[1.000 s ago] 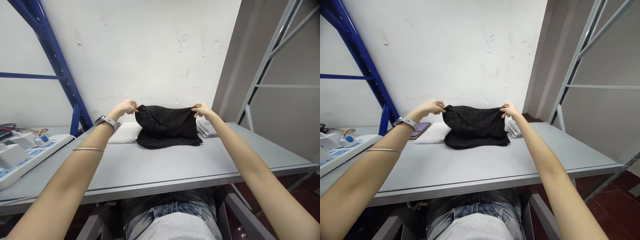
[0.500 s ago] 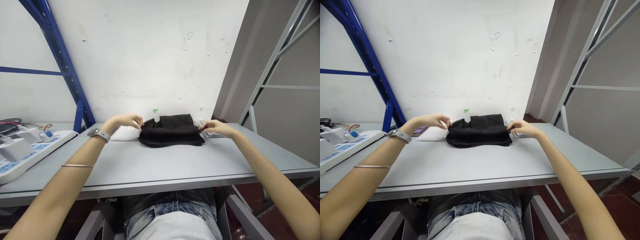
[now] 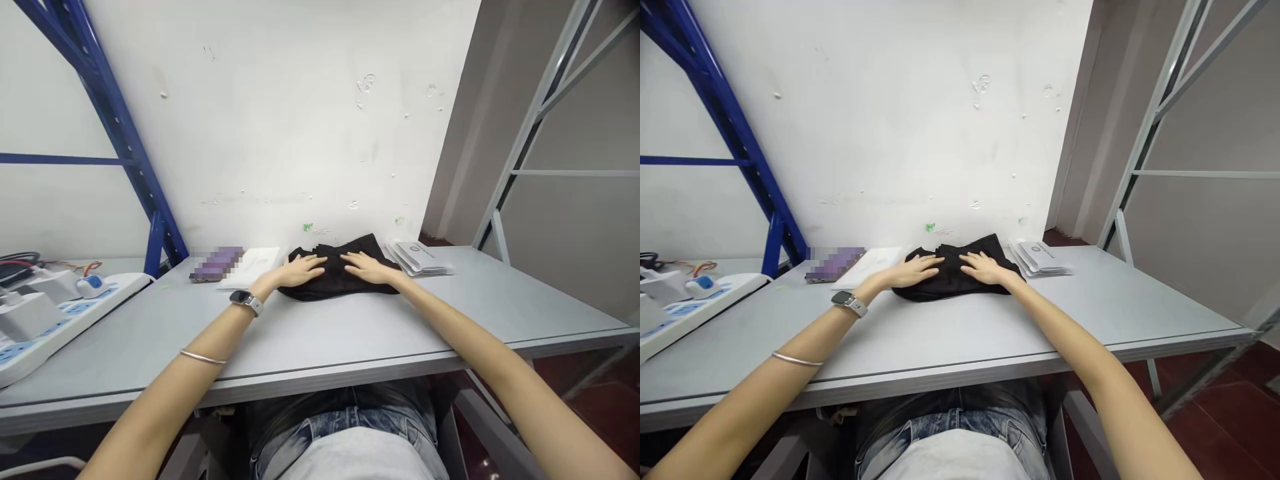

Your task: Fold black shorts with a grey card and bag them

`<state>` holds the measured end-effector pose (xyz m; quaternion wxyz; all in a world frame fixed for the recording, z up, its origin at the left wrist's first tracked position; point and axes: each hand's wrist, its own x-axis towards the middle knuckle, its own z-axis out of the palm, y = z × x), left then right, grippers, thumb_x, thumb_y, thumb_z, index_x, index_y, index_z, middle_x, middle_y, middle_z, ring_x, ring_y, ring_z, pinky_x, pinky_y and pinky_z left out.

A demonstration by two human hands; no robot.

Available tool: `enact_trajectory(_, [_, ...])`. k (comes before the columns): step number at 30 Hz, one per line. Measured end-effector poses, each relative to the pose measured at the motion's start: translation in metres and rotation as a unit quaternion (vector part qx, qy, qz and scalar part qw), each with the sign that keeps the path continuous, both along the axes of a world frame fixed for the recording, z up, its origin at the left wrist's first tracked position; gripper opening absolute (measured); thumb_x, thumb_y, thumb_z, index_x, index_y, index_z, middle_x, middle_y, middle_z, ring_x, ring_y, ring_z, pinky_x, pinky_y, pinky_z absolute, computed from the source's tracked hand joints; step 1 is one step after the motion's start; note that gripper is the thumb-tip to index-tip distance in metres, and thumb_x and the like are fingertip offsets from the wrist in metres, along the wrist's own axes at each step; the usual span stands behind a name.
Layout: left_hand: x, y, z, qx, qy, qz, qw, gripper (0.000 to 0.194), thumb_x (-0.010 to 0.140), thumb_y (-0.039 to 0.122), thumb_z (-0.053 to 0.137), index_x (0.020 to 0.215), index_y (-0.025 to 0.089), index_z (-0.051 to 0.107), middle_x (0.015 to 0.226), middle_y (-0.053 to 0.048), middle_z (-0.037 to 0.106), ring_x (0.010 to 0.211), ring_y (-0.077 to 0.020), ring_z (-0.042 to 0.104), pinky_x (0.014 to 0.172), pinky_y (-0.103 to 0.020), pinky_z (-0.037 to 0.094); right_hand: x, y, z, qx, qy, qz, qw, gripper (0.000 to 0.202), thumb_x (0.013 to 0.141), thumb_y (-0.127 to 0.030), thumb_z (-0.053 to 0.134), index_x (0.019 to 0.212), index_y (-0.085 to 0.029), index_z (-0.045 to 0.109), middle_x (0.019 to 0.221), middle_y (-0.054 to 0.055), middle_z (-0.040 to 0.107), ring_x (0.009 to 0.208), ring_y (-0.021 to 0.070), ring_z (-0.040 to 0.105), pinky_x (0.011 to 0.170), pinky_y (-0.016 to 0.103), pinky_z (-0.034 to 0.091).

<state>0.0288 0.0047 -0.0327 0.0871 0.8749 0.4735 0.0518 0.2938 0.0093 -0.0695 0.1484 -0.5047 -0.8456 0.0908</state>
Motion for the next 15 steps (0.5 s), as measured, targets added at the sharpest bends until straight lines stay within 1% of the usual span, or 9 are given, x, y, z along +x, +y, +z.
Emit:
enact_trajectory(2, [0.002, 0.004, -0.017, -0.027, 0.038, 0.03, 0.998, 0.066, 0.092, 0.068, 0.031, 0.152, 0.042, 0.027, 0.162, -0.001, 0.019, 0.146, -0.0424, 0.018, 0.11, -0.068, 0.015, -0.01, 0.007, -0.016, -0.024, -0.029, -0.011, 0.999, 0.057, 0.098, -0.057, 0.032, 0.15, -0.032, 0.037, 0.158, 0.006, 0.031, 0.147, 0.0338, 0.021, 0.115, 0.059, 0.02])
enact_trajectory(4, [0.0, 0.007, -0.029, -0.038, 0.051, 0.036, 0.997, 0.067, 0.09, 0.07, 0.034, 0.151, 0.046, 0.024, 0.162, 0.0, 0.015, 0.146, -0.0437, 0.015, 0.109, -0.07, 0.016, -0.009, 0.01, -0.024, -0.037, -0.033, -0.01, 0.999, 0.059, 0.098, -0.06, 0.029, 0.151, -0.033, 0.035, 0.159, 0.005, 0.027, 0.148, 0.0337, 0.017, 0.116, 0.06, 0.016])
enact_trajectory(5, [-0.001, 0.008, -0.032, -0.037, 0.05, 0.036, 0.997, 0.067, 0.089, 0.07, 0.034, 0.151, 0.047, 0.023, 0.162, 0.001, 0.013, 0.146, -0.0436, 0.014, 0.109, -0.069, 0.016, -0.005, 0.011, -0.024, -0.036, -0.024, -0.005, 0.999, 0.059, 0.099, -0.06, 0.028, 0.151, -0.033, 0.035, 0.159, 0.005, 0.028, 0.148, 0.0324, 0.018, 0.116, 0.059, 0.015])
enact_trajectory(7, [-0.003, 0.009, -0.035, -0.037, 0.049, 0.038, 0.997, 0.068, 0.089, 0.072, 0.033, 0.151, 0.048, 0.021, 0.163, 0.002, 0.011, 0.146, -0.0442, 0.012, 0.11, -0.069, 0.013, 0.009, 0.011, -0.016, -0.009, 0.012, 0.004, 1.0, 0.055, 0.1, -0.055, 0.027, 0.15, -0.032, 0.036, 0.156, 0.005, 0.035, 0.146, 0.0277, 0.027, 0.117, 0.052, 0.02])
enact_trajectory(9, [-0.003, 0.01, -0.036, -0.038, 0.053, 0.041, 0.997, 0.068, 0.089, 0.072, 0.03, 0.152, 0.048, 0.018, 0.163, 0.004, 0.008, 0.146, -0.0455, 0.008, 0.111, -0.069, 0.009, 0.029, 0.011, -0.005, 0.058, 0.049, -0.027, 0.997, 0.05, 0.101, -0.045, 0.031, 0.148, -0.029, 0.039, 0.152, 0.006, 0.042, 0.14, 0.0237, 0.039, 0.115, 0.044, 0.029])
enact_trajectory(10, [-0.003, 0.009, -0.037, -0.037, 0.055, 0.042, 0.997, 0.069, 0.089, 0.073, 0.028, 0.152, 0.047, 0.017, 0.163, 0.005, 0.007, 0.146, -0.046, 0.007, 0.111, -0.069, 0.007, 0.04, 0.011, 0.0, 0.099, 0.051, -0.075, 0.991, 0.048, 0.101, -0.04, 0.035, 0.147, -0.026, 0.041, 0.15, 0.008, 0.045, 0.137, 0.0235, 0.043, 0.113, 0.042, 0.033])
enact_trajectory(12, [-0.002, 0.009, -0.037, -0.035, 0.056, 0.04, 0.997, 0.069, 0.089, 0.073, 0.027, 0.152, 0.047, 0.016, 0.163, 0.005, 0.006, 0.146, -0.0464, 0.006, 0.111, -0.069, 0.005, 0.062, 0.011, 0.006, 0.153, 0.002, -0.223, 0.963, 0.048, 0.095, -0.028, 0.047, 0.142, -0.018, 0.046, 0.141, 0.016, 0.052, 0.132, 0.0295, 0.047, 0.11, 0.045, 0.035])
enact_trajectory(13, [-0.002, 0.009, -0.037, -0.031, 0.053, 0.039, 0.997, 0.069, 0.089, 0.073, 0.027, 0.152, 0.047, 0.016, 0.163, 0.005, 0.007, 0.146, -0.0462, 0.006, 0.111, -0.069, 0.005, 0.071, 0.011, 0.006, 0.156, -0.03, -0.29, 0.944, 0.048, 0.091, -0.024, 0.053, 0.138, -0.014, 0.051, 0.137, 0.021, 0.054, 0.13, 0.0348, 0.048, 0.108, 0.05, 0.034])
enact_trajectory(15, [-0.002, 0.009, -0.038, -0.024, 0.047, 0.036, 0.998, 0.068, 0.089, 0.072, 0.029, 0.152, 0.048, 0.019, 0.163, 0.005, 0.009, 0.146, -0.0453, 0.008, 0.111, -0.069, 0.006, 0.087, 0.011, 0.002, 0.132, -0.06, -0.364, 0.92, 0.042, 0.085, -0.019, 0.061, 0.125, -0.006, 0.061, 0.127, 0.031, 0.057, 0.122, 0.0449, 0.052, 0.1, 0.059, 0.038])
